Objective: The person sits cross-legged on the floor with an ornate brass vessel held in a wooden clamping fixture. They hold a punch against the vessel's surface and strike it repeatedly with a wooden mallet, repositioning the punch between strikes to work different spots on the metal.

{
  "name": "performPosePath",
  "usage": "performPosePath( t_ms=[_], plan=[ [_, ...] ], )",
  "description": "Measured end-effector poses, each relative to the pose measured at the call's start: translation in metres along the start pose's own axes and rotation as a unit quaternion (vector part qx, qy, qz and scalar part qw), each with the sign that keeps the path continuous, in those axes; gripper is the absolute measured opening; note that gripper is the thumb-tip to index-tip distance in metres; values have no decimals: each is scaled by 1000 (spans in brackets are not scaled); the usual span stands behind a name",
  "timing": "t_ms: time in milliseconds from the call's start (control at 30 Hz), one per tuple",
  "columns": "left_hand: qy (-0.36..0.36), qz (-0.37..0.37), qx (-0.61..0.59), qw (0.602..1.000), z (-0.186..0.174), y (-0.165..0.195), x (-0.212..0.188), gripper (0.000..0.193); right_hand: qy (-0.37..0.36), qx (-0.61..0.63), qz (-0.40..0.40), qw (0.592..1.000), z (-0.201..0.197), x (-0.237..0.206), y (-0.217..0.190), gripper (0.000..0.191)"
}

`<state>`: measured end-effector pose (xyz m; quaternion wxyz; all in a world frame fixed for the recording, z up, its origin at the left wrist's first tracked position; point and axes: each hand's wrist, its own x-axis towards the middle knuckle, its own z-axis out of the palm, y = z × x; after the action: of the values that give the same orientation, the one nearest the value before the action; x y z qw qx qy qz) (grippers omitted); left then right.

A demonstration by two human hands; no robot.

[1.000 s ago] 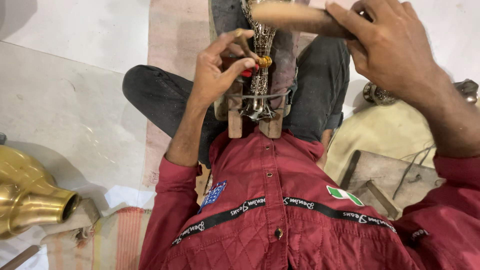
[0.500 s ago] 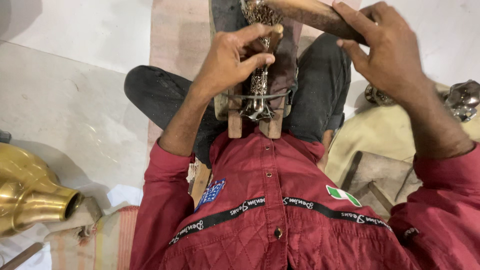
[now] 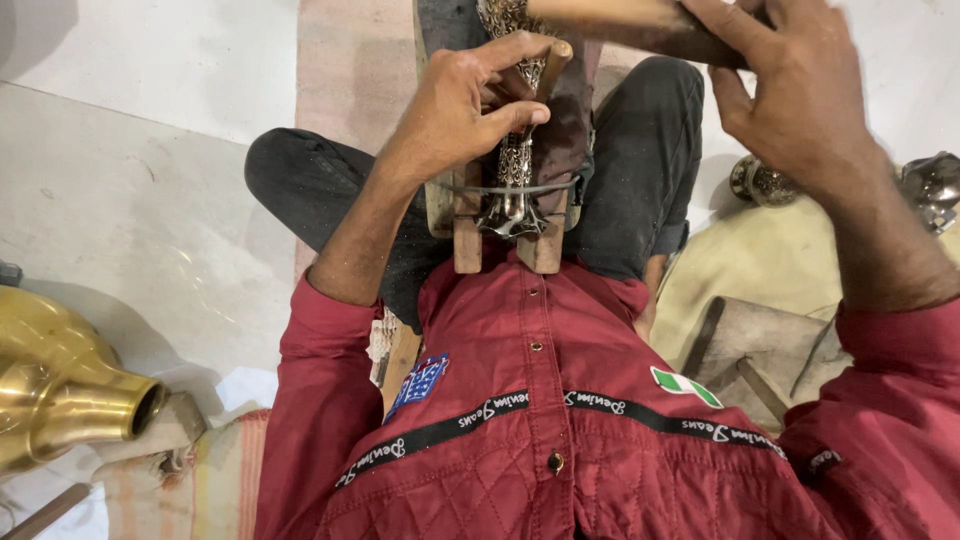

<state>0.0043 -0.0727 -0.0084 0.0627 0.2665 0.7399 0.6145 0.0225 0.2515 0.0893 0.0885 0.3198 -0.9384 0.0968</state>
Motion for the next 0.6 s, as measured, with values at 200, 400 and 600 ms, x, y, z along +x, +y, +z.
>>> performPosePath(
  t_ms=[200, 400, 600],
  plan=[
    [3, 24, 16, 1000, 1, -5, -1, 53, -26, -10, 29, 999, -3, 2, -2, 56],
    [-3, 26, 20, 999, -1, -4, -1, 51, -8, 70, 55, 996, -4, 2, 3, 38],
    [-1, 27, 32, 999, 1, -8, 0, 48, -33, 186, 50, 981, -6, 1, 7, 32]
  ],
)
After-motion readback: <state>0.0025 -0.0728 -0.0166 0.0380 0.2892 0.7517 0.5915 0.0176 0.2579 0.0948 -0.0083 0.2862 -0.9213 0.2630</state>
